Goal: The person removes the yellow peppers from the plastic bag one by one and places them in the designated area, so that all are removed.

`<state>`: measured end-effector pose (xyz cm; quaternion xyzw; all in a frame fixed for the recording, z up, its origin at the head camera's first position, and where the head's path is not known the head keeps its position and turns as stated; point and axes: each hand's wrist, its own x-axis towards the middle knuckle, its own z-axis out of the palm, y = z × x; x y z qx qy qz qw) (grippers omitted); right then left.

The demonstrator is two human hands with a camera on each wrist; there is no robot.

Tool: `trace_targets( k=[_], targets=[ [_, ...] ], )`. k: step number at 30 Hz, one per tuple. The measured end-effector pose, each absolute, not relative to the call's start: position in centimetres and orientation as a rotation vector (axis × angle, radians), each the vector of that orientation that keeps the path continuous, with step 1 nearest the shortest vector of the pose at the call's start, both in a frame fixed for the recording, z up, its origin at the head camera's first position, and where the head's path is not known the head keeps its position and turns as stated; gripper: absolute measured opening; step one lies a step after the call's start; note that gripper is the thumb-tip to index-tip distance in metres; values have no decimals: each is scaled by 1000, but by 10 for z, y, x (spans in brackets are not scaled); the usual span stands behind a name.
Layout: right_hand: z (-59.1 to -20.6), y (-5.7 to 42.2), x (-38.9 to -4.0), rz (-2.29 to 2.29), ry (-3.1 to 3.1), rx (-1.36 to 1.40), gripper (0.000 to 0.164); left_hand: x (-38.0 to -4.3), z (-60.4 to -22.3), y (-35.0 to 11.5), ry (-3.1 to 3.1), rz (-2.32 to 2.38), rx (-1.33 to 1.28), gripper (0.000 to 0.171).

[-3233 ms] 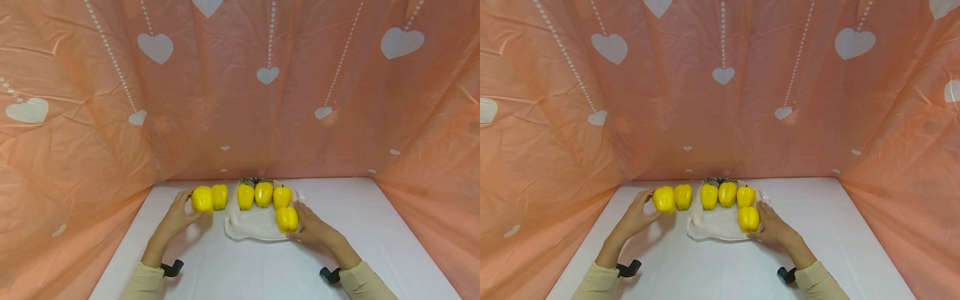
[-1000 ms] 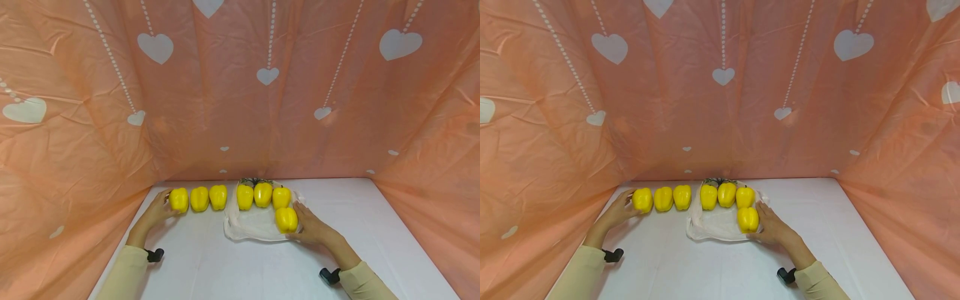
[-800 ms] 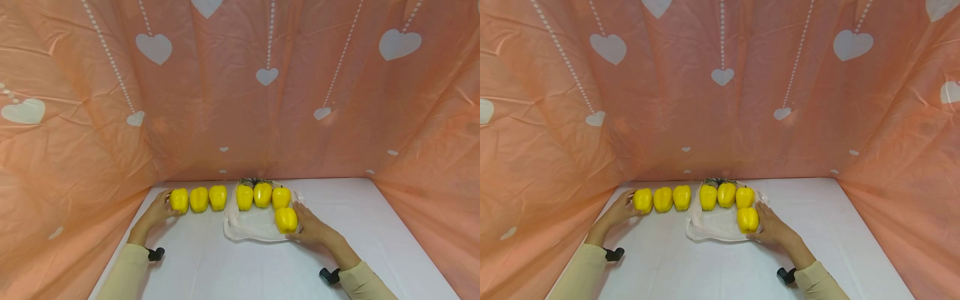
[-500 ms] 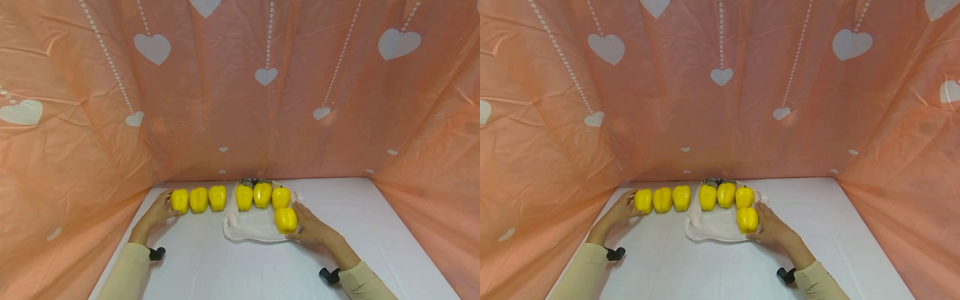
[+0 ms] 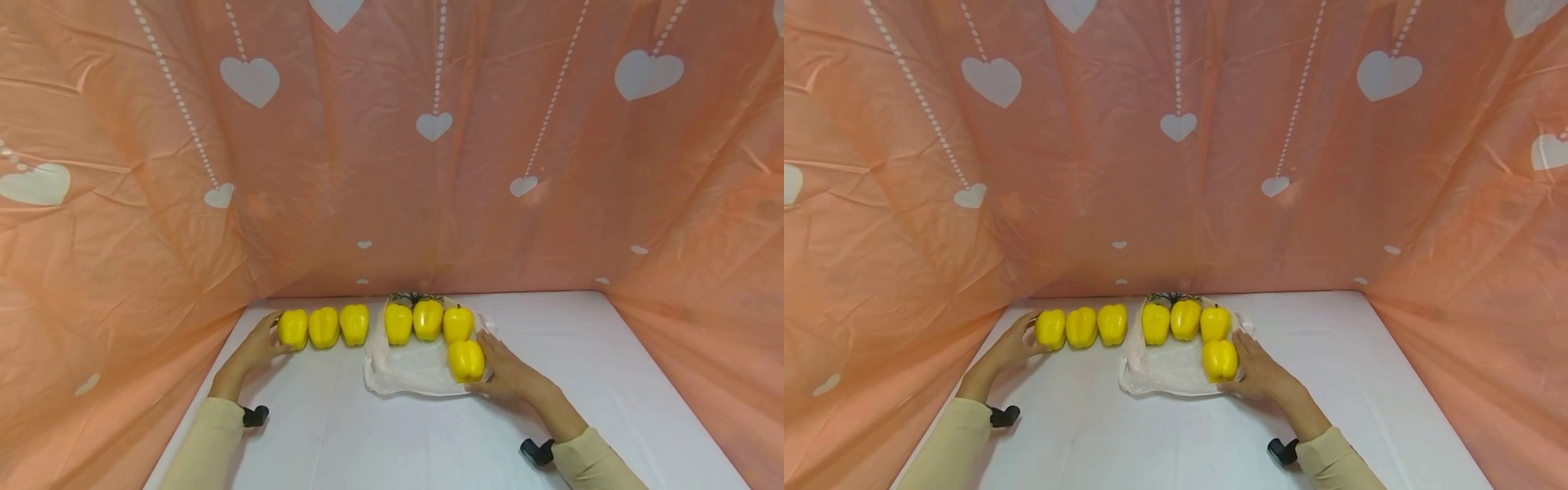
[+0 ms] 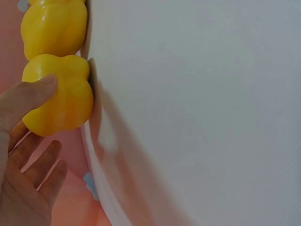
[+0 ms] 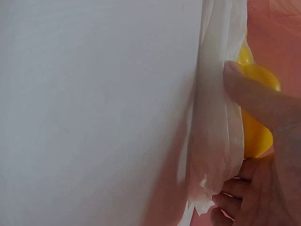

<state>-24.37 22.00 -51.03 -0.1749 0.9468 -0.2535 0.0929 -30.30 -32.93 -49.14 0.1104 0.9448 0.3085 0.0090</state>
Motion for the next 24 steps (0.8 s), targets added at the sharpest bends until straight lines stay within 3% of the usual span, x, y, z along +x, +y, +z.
trace_targets(
  k=[17,24],
  targets=[
    [-506,218,-239,-765,2817,-522,120,-300,-490,-328,2961,955,354,97],
    [-506,218,-240,-762,2802,-535,121,-297,-484,-323,2988,943,334,83]
  ],
)
